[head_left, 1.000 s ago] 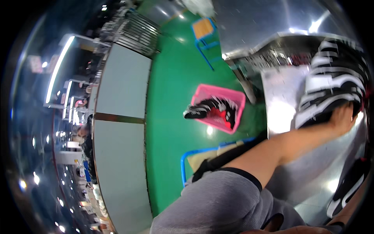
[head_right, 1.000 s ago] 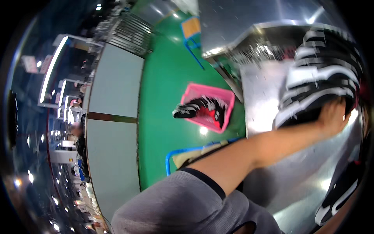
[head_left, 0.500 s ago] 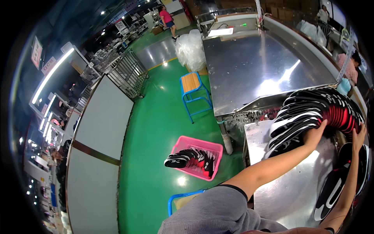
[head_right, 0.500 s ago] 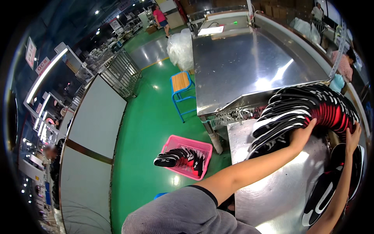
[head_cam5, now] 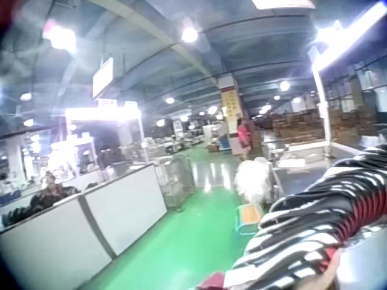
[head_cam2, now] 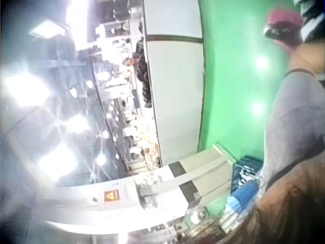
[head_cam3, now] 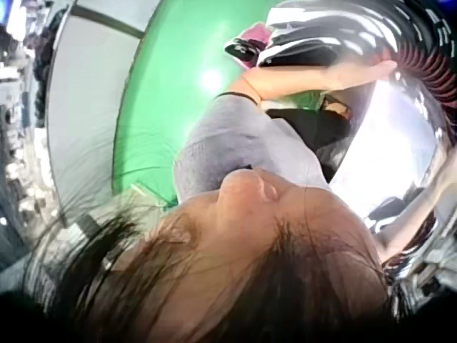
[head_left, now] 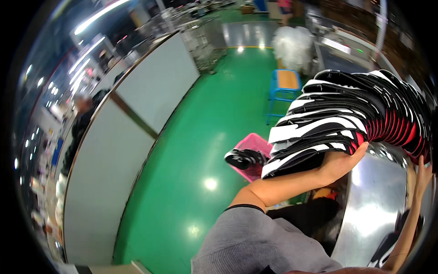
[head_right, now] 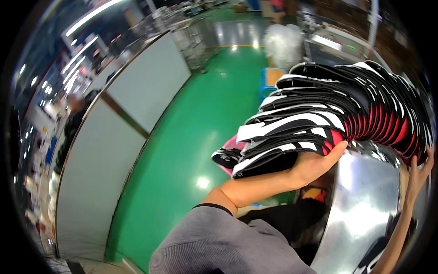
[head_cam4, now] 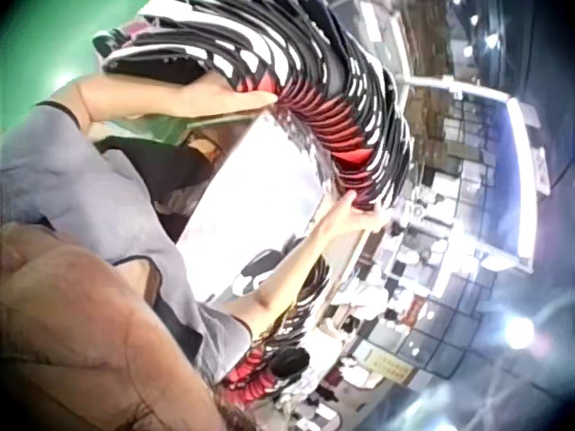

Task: The person laces shoe uppers using a tool, places a stack of shoe uppers into a basket, unpacks bundles of laces from a plastic bag onto the table, and threads laces through shoe uppers.

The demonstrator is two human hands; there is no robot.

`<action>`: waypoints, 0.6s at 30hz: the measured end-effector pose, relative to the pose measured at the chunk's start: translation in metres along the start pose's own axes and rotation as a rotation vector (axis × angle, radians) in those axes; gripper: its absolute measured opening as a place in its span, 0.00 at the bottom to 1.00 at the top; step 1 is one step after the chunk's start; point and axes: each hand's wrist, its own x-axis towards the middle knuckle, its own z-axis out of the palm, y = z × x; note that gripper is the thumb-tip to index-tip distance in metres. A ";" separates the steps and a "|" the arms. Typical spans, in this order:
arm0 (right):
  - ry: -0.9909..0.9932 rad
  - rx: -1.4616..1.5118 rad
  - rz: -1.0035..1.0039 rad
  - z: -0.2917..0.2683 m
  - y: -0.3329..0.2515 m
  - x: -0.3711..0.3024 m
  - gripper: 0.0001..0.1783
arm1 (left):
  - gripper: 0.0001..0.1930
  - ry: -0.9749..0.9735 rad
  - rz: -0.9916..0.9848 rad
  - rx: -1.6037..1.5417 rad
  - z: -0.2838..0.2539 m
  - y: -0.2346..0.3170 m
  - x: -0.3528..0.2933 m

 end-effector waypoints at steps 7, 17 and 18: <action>-0.333 0.058 0.000 0.119 0.078 -0.038 0.29 | 0.18 -0.116 0.202 0.727 -0.040 -0.036 -0.026; -0.971 -0.100 0.430 0.209 -0.034 -0.214 0.31 | 0.11 0.571 -1.057 0.519 -0.096 -0.035 -0.058; -1.093 -0.165 0.581 0.208 -0.039 -0.225 0.30 | 0.11 0.552 -1.018 0.520 -0.100 -0.050 -0.078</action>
